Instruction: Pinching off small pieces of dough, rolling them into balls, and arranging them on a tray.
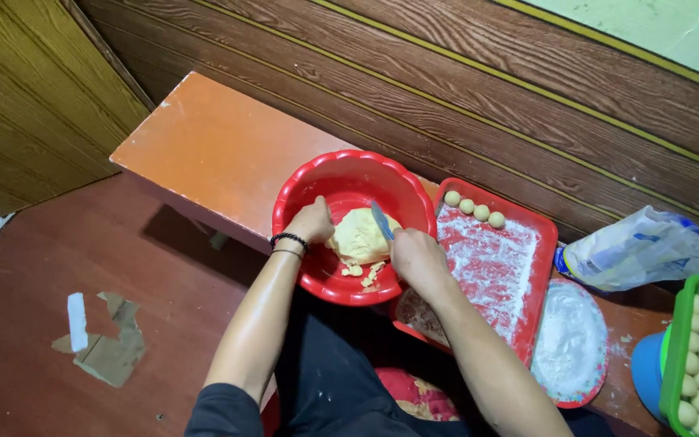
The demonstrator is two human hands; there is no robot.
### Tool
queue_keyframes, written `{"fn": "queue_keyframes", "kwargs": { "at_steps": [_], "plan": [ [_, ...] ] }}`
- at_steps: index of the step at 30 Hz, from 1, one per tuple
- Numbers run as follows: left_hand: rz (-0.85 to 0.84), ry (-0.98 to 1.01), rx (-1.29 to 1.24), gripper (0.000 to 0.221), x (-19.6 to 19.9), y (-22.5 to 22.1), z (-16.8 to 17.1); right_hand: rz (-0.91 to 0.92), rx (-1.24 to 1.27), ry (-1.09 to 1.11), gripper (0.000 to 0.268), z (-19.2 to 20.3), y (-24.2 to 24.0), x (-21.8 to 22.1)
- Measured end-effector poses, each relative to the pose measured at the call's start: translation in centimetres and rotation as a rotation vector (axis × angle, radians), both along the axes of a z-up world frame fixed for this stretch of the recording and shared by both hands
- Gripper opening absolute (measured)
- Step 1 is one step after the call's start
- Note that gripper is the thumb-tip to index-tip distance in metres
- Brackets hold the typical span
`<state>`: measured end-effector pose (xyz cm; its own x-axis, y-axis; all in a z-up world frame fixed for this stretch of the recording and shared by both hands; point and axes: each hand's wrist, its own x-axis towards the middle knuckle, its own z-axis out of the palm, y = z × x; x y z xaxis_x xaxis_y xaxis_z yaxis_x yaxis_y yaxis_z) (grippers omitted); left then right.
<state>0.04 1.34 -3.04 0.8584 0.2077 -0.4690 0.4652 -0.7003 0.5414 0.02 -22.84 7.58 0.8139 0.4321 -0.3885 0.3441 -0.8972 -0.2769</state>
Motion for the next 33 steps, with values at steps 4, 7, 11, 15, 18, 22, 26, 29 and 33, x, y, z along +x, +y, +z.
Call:
{"fn": "queue_keyframes", "kwargs": {
  "at_steps": [4,7,11,15,18,22,26,29,33],
  "plan": [
    [-0.178,-0.056,0.078,0.037,-0.8,0.1,2.0,0.019,0.055,-0.040,0.038,0.8,-1.5,-0.5],
    [-0.247,-0.098,0.062,0.026,-2.8,-0.3,5.9,0.092,0.069,-0.207,0.034,-0.2,-2.2,-1.1],
    [-0.267,-0.149,-0.042,0.029,-5.7,-1.4,12.8,0.190,0.298,-0.385,0.040,0.0,-0.9,-2.3],
    [-0.184,-0.295,-0.396,0.037,-7.4,-2.2,17.4,0.070,0.709,0.126,0.055,4.4,2.6,-4.1],
    [-0.079,-0.366,-0.647,0.045,-8.0,-1.5,15.5,-0.131,0.796,0.122,0.046,2.4,2.5,-3.2],
    [-0.047,-0.380,-0.766,0.054,-8.9,-2.3,14.6,-0.067,0.812,-0.032,0.046,1.5,1.8,-2.5],
    [0.116,-0.304,-0.866,0.053,-7.5,-3.6,10.9,-0.101,0.843,0.059,0.053,1.1,1.2,-2.4],
    [0.148,-0.327,-0.749,0.039,-6.7,-4.0,8.9,-0.151,0.921,0.138,0.052,0.8,0.8,-2.6],
    [0.157,-0.323,-0.871,0.035,-6.7,-4.6,8.6,-0.299,0.959,0.158,0.036,1.4,0.7,-1.9]
  ]
}}
